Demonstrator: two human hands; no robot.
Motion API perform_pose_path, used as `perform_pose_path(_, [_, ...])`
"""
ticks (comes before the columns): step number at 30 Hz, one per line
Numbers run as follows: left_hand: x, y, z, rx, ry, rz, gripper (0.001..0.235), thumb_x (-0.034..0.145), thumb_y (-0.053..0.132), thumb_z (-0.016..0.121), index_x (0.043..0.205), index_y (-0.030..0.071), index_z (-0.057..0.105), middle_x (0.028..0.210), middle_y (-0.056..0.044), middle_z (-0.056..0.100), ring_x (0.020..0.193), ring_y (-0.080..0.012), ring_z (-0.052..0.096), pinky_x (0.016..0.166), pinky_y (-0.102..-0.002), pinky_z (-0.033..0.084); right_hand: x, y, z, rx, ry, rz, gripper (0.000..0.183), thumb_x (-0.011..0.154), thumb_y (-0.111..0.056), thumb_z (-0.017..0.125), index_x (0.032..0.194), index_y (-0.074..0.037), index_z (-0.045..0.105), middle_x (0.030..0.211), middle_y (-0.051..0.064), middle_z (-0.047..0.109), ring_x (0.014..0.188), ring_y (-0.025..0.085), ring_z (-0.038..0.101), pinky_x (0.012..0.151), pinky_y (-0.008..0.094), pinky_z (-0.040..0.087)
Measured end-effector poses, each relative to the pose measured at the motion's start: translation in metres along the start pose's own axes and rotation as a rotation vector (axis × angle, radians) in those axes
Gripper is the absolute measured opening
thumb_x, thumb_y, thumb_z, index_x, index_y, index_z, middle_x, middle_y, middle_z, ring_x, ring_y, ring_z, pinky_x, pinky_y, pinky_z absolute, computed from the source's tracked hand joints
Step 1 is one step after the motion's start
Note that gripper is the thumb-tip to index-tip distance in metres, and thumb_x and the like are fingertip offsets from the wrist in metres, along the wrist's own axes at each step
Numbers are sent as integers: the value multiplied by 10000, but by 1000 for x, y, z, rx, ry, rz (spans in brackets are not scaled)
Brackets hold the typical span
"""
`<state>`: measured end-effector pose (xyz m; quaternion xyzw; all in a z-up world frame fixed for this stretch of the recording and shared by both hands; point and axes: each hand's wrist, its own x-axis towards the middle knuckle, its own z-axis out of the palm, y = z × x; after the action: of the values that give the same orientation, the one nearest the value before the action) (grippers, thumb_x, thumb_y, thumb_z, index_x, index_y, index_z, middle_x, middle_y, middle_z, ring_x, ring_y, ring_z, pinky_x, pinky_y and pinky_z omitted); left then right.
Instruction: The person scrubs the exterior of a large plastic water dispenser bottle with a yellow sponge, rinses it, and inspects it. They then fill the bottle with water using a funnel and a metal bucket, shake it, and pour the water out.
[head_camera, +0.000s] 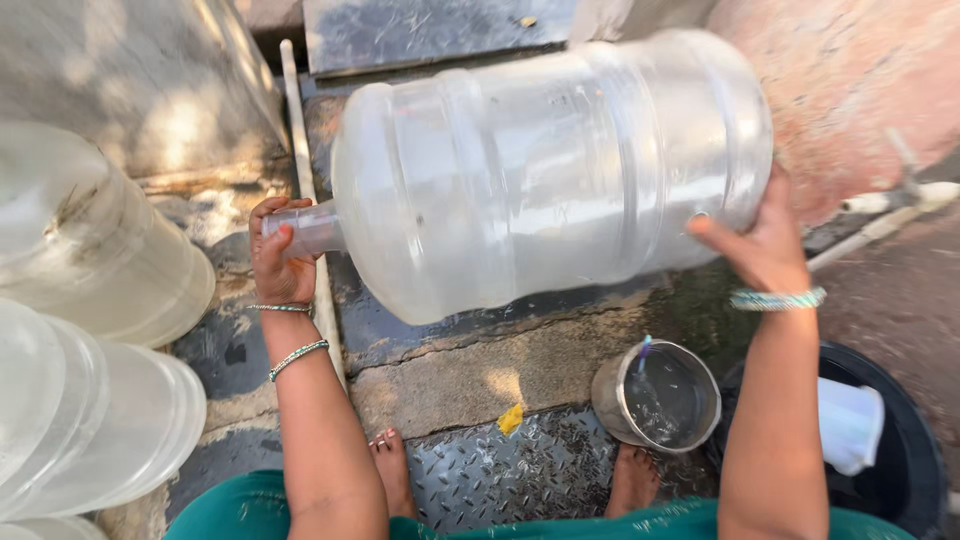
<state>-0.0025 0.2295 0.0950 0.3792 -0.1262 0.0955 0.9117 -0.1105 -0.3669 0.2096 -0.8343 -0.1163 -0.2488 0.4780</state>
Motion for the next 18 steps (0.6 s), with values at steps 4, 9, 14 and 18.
perform_pose_path(4, [4, -14, 10, -9, 134, 75, 216, 944, 140, 647, 1158, 114, 628, 1152, -147, 701, 1046, -265, 710, 795, -379, 624, 11, -32, -1, -162, 31, 177, 972, 766, -320, 926, 1502, 34, 398, 1385, 199, 598, 1266, 286, 604, 1064, 416, 520])
perform_pose_path(9, [0, -13, 8, 428, 551, -221, 177, 882, 260, 763, 953, 110, 705, 866, -89, 654, 590, -249, 544, 397, -344, 385, -48, 22, 26, 42, -21, 782, 815, 695, -503, 837, 1282, 28, 641, 1221, 206, 714, 1090, 315, 696, 927, 412, 561])
perform_pose_path(14, [-4, 2, 48, 758, 489, -389, 238, 794, 284, 745, 931, 94, 702, 910, -84, 676, 663, -266, 677, 436, -415, 595, -78, 48, 29, 358, 6, 1029, 843, 690, -533, 835, 1334, -13, 678, 1267, 86, 693, 1108, 230, 623, 875, 352, 496])
perform_pose_path(18, [-3, 10, 67, 284, 297, -38, 218, 918, 216, 698, 1071, 61, 687, 1056, -137, 708, 820, -279, 708, 602, -414, 619, -11, -49, -26, -45, 155, 735, 869, 725, -510, 842, 1358, 44, 624, 1249, 210, 698, 1091, 318, 683, 906, 409, 548])
